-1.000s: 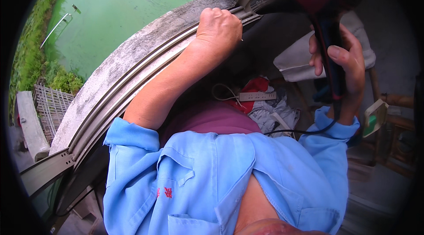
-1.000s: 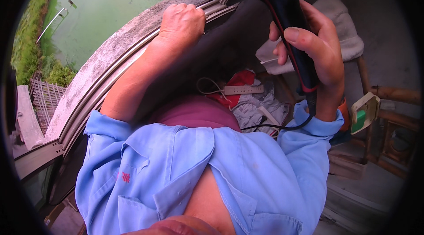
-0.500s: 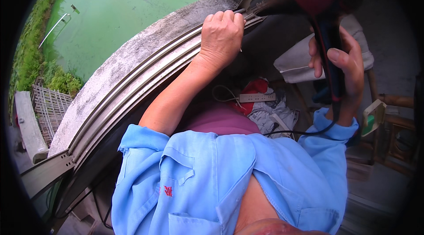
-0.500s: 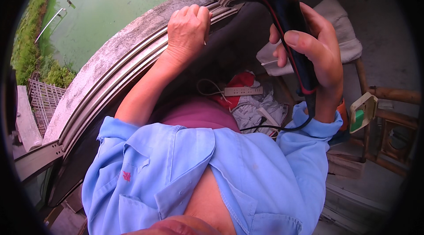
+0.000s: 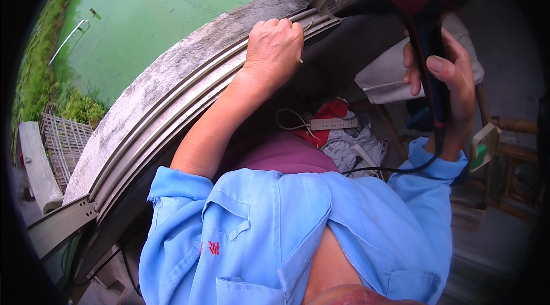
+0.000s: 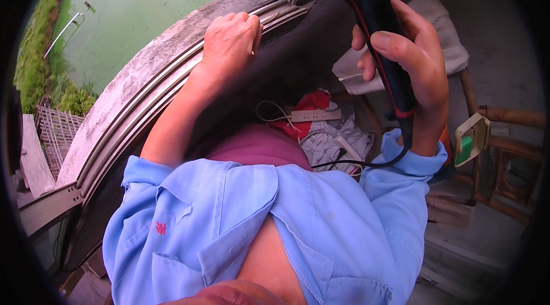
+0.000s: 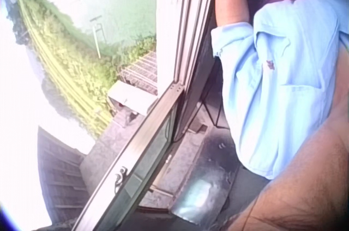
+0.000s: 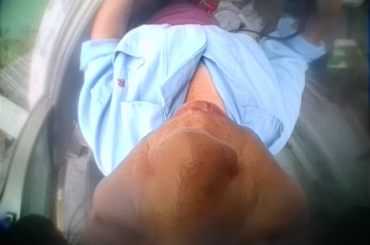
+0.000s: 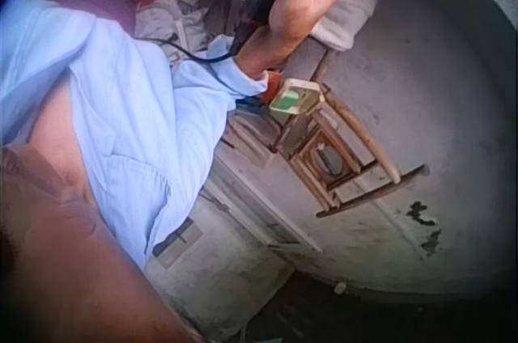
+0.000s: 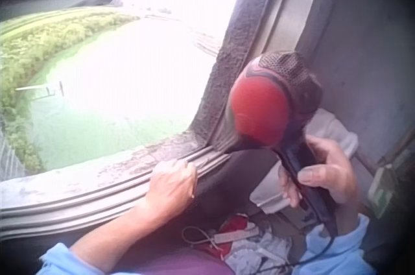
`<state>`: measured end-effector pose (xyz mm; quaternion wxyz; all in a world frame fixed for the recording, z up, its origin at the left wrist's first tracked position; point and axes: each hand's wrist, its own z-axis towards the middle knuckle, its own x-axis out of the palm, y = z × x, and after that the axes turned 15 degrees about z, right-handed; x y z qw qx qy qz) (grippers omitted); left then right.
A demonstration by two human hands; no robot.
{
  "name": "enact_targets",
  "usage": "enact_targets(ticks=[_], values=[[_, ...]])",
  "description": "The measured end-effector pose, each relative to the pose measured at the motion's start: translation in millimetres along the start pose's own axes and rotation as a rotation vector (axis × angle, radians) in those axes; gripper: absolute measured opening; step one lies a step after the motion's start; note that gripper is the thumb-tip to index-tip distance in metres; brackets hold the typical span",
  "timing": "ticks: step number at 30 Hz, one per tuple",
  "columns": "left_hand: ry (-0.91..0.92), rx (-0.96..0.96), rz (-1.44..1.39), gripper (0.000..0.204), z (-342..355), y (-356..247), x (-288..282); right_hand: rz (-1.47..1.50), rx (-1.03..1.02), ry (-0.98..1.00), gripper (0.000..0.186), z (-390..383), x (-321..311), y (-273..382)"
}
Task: The person uses a red and black heat gun to apply heat to the upper track of a window frame. They simultaneously use a thin metal tool to scrape and adjust the track while the heat is applied. The person works along the length of the window frame, moving the heat gun and tool in coordination.
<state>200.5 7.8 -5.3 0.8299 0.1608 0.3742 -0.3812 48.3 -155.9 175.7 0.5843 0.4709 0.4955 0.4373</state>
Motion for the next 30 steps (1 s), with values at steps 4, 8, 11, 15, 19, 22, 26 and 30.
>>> enact_targets(ticks=[4,8,11,15,19,22,26,30], values=[[0.024,0.047,0.019,0.008,10.4,-3.4,-12.6,0.024,0.04,0.021,0.052,1.5,-0.1,-0.7],[0.112,0.067,0.061,0.012,16.4,-3.1,-6.7,0.043,0.085,0.053,0.046,4.8,0.5,-2.8],[0.263,0.068,0.025,0.017,23.6,-3.3,3.7,0.058,0.086,0.068,0.043,8.3,1.7,-4.0],[0.436,-0.011,-0.099,0.024,40.8,4.6,-18.3,0.052,0.048,0.04,0.046,11.3,-1.3,-2.7],[0.449,-0.067,-0.061,0.029,45.7,16.7,-42.5,0.032,0.02,0.026,0.048,15.1,-5.0,-1.0],[0.575,-0.039,-0.022,0.029,45.1,15.3,-36.3,0.028,0.023,0.033,0.048,18.0,-6.3,-1.3],[0.546,-0.02,0.003,0.029,44.4,16.3,-35.8,0.049,0.023,0.059,0.049,23.7,-11.4,-9.3],[0.6,0.05,0.037,0.024,60.6,10.4,-39.8,0.073,0.002,0.044,0.051,24.3,-13.3,-11.2]])
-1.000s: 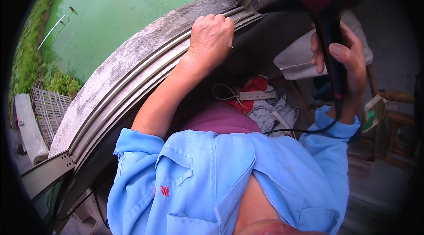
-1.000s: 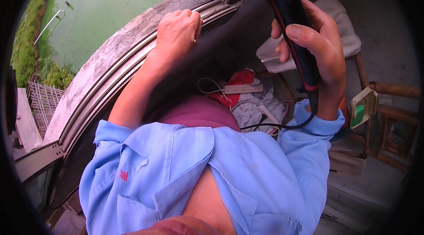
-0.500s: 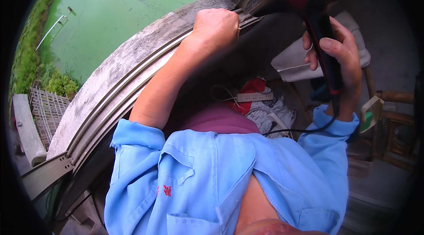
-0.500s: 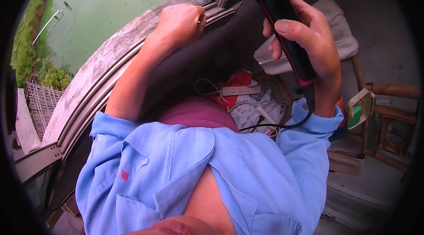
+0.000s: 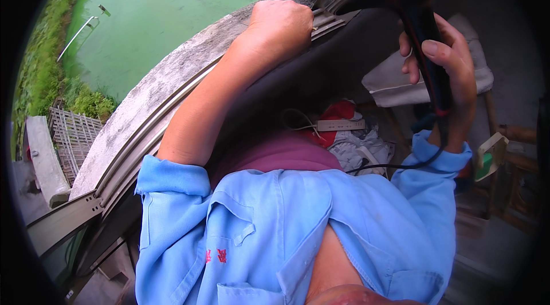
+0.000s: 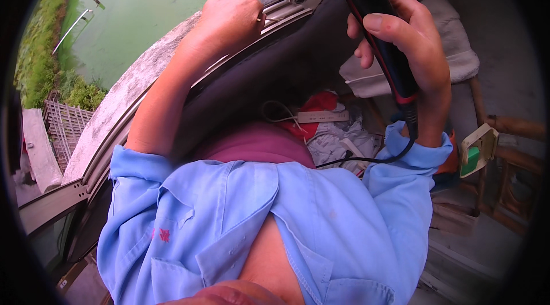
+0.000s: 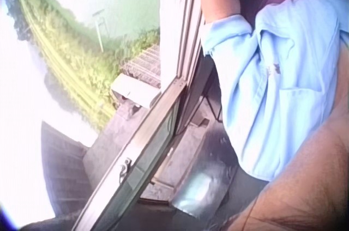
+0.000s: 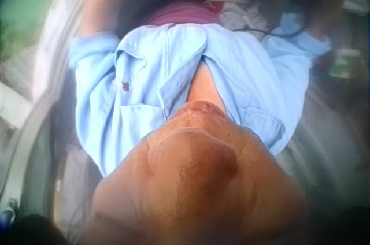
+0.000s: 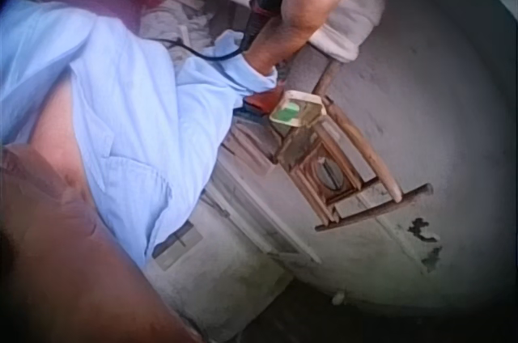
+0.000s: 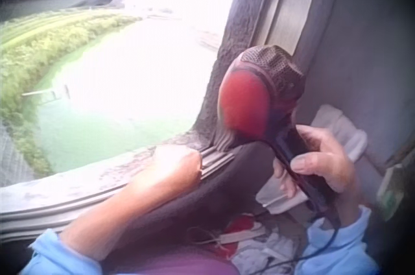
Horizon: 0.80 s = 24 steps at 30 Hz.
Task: The person uses a red and black heat gun to apply heat to the upper track of a window frame. They simultaneously use a thin metal tool to scrape and adjust the track while the heat is applied. The person works along the length of the window frame, moving the heat gun and tool in coordination.
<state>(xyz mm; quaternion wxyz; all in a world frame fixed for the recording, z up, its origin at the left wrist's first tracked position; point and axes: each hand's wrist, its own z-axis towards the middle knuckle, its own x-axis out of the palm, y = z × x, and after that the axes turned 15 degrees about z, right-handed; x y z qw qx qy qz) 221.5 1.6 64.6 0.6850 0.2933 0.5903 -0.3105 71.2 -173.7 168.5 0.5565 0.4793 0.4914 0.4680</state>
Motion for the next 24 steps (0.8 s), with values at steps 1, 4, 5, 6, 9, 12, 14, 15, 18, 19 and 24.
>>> enact_targets(ticks=[1,4,5,6,9,12,14,15,18,19,24], values=[[0.0,0.011,0.021,0.022,6.9,-4.8,3.0,0.003,-0.008,0.002,0.051,0.5,-0.5,-0.5],[-0.088,0.038,0.11,0.017,30.3,-15.0,26.8,0.016,-0.029,0.007,0.051,1.6,0.1,-0.2],[-0.19,-0.026,0.164,0.016,23.6,-10.7,31.4,0.022,-0.047,0.037,0.051,3.0,5.5,4.6],[-0.285,-0.046,0.195,0.014,27.4,-14.4,44.8,0.005,-0.036,0.032,0.051,2.5,3.7,2.3],[-0.361,-0.028,0.281,0.01,17.3,-25.8,56.8,-0.022,0.004,0.024,0.051,-1.7,0.7,1.0],[-0.356,-0.022,0.279,0.007,-13.0,-29.5,45.0,-0.014,0.055,-0.004,0.052,-9.3,-1.4,0.0],[-0.351,-0.045,0.257,0.007,-25.8,-22.7,39.4,-0.01,0.065,-0.01,0.052,-12.8,-3.0,-1.1],[-0.377,-0.046,0.264,0.008,-26.9,-22.8,42.0,0.001,0.062,-0.012,0.052,-13.6,-2.8,-1.4],[-0.454,-0.047,0.276,0.009,-25.0,-27.4,53.1,0.016,0.057,-0.026,0.052,-14.5,-3.7,-4.4],[-0.469,-0.047,0.264,0.009,-19.3,-28.7,57.1,0.012,0.059,-0.031,0.052,-13.3,-4.8,-5.8],[-0.516,-0.106,0.275,0.008,9.9,-42.4,70.2,0.009,0.047,-0.028,0.051,-10.8,-5.4,-5.8]])
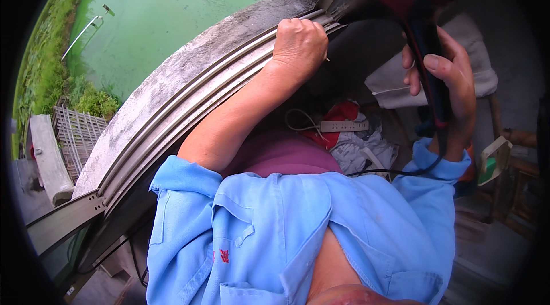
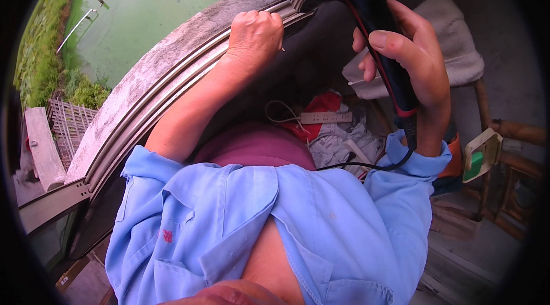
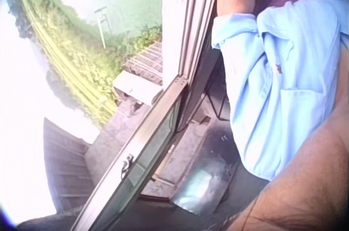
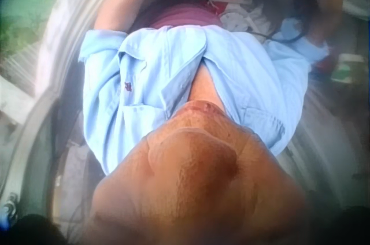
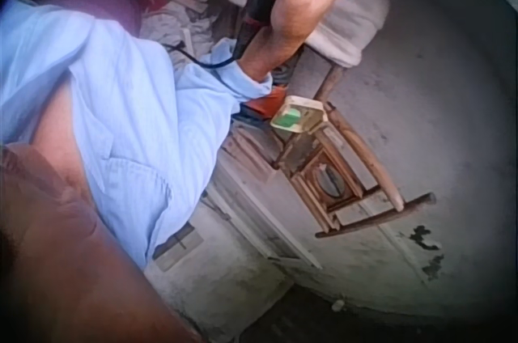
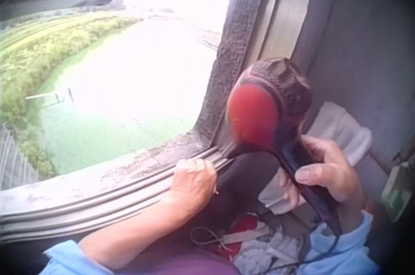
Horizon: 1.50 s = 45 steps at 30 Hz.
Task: The person uses a red and black heat gun to apply heat to the upper track of a window frame. They simultaneously use a thin metal tool to scrape and adjust the track while the heat is applied. The person works along the length of the window frame, moving the heat gun and tool in coordination.
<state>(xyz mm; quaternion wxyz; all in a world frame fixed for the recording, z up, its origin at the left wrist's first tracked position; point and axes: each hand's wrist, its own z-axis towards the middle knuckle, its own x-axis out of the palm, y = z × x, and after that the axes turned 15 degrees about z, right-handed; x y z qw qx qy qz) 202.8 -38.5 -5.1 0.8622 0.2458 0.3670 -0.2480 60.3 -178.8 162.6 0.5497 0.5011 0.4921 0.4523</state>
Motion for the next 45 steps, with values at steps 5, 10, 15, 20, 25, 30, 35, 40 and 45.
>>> enact_targets(ticks=[5,10,15,20,25,30,35,40,45], values=[[-0.001,0.01,-0.091,0.008,-10.2,10.6,-8.0,0.002,0.026,0.016,0.05,-1.1,-0.5,0.2],[-0.013,-0.102,-0.18,0.007,-37.1,28.8,-14.4,0.008,0.044,-0.008,0.05,-2.3,2.9,-1.7],[-0.023,-0.073,-0.173,0.01,-14.4,9.0,1.4,-0.011,0.026,-0.019,0.05,2.9,3.6,-1.9],[-0.108,-0.122,-0.185,0.011,27.0,7.2,11.7,-0.031,0.03,-0.017,0.051,4.4,0.6,-1.6],[0.027,-0.064,-0.179,0.013,15.7,30.7,0.5,-0.031,0.041,0.004,0.052,1.1,-1.9,1.2],[0.274,0.03,-0.177,0.015,-25.3,60.9,-56.7,0.014,0.07,-0.02,0.052,-4.5,-10.9,-3.5],[0.293,0.009,-0.223,0.013,-47.7,82.0,-82.4,0.029,0.059,-0.012,0.052,3.8,-13.4,-5.9],[0.208,0.011,-0.186,0.011,-34.4,60.9,-64.6,0.051,0.059,0.043,0.052,15.4,-10.5,-6.5],[0.149,0.005,-0.188,0.01,-32.2,43.4,-41.2,0.075,0.113,0.068,0.056,22.4,-4.0,-8.6]])
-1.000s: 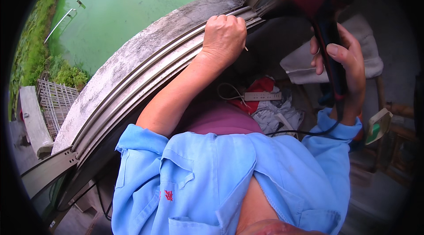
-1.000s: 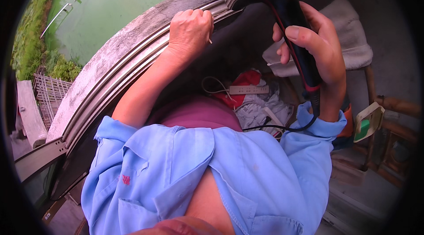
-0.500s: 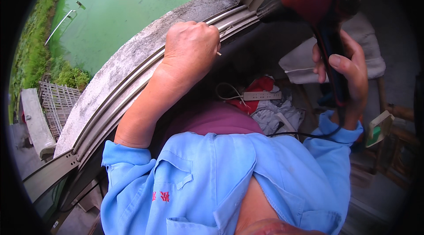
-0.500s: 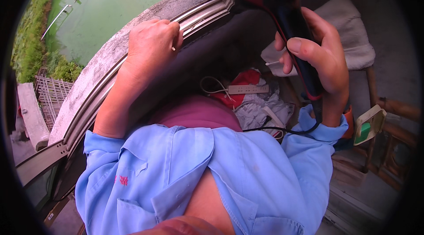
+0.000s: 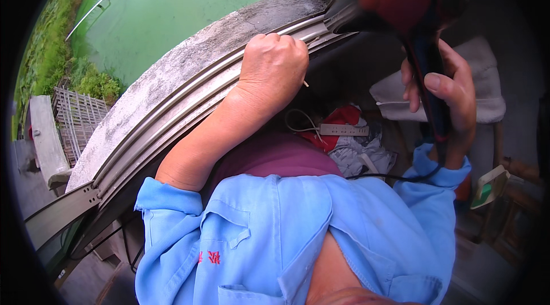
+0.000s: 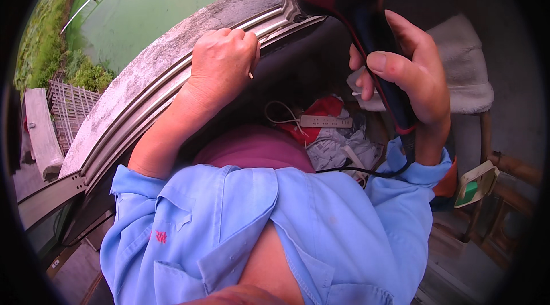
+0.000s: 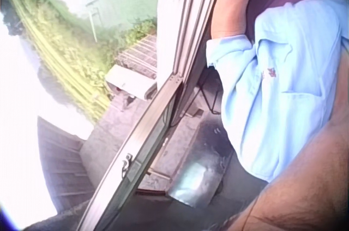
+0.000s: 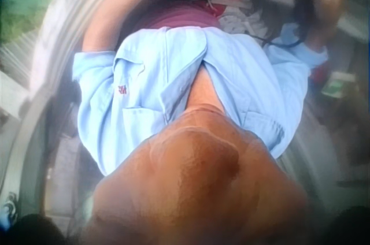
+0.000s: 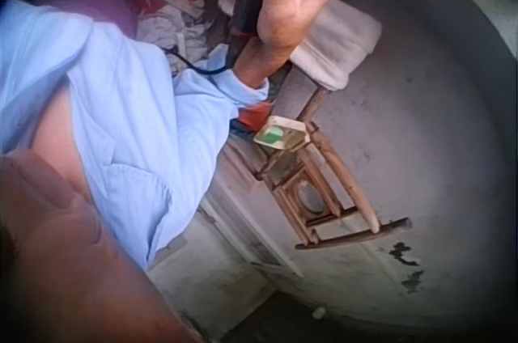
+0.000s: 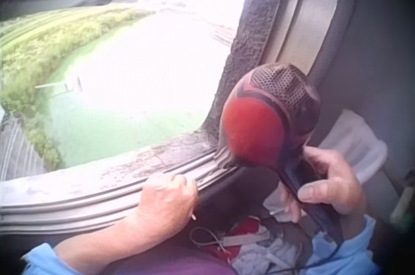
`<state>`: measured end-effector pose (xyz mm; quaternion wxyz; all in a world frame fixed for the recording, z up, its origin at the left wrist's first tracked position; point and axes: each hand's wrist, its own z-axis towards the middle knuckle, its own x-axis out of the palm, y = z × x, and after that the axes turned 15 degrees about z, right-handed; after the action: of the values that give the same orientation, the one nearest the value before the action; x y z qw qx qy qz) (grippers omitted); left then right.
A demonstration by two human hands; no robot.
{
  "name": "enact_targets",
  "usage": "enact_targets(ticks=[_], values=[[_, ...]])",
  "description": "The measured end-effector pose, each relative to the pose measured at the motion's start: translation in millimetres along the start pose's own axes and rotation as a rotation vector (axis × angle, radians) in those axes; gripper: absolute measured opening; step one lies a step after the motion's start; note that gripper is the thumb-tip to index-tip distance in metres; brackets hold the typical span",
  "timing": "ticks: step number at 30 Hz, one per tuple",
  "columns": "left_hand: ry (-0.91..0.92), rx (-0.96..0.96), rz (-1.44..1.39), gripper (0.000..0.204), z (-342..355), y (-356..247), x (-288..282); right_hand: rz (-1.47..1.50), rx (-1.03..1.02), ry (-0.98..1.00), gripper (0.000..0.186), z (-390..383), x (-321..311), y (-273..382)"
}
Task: The person uses a red and black heat gun to apply heat to the upper track of a window frame. They simultaneously use a thin metal tool to scrape and adjust the track while the heat is applied. The person works along the length of the window frame, moving the heat gun and tool in coordination.
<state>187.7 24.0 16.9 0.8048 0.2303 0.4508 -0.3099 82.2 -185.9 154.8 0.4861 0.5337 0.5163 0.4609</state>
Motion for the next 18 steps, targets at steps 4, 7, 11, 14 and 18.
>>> enact_targets(ticks=[4,7,11,14,18], values=[[0.139,-0.05,-0.148,0.014,-27.1,31.8,-43.3,0.02,0.025,-0.048,0.063,-7.2,2.3,-0.3],[0.185,-0.13,-0.125,0.02,-47.3,54.4,-73.2,0.027,0.022,-0.09,0.065,-15.9,-1.9,-1.1],[0.234,-0.209,-0.11,0.023,-63.0,67.0,-89.3,-0.024,-0.007,-0.124,0.064,-20.5,-11.8,-4.5],[0.235,-0.212,-0.142,0.023,-64.0,66.1,-88.4,-0.047,-0.033,-0.153,0.061,-19.0,-15.5,-2.6],[0.161,-0.193,-0.141,0.023,-60.7,59.4,-80.9,-0.051,-0.064,-0.159,0.058,-18.1,-11.6,-0.9]])
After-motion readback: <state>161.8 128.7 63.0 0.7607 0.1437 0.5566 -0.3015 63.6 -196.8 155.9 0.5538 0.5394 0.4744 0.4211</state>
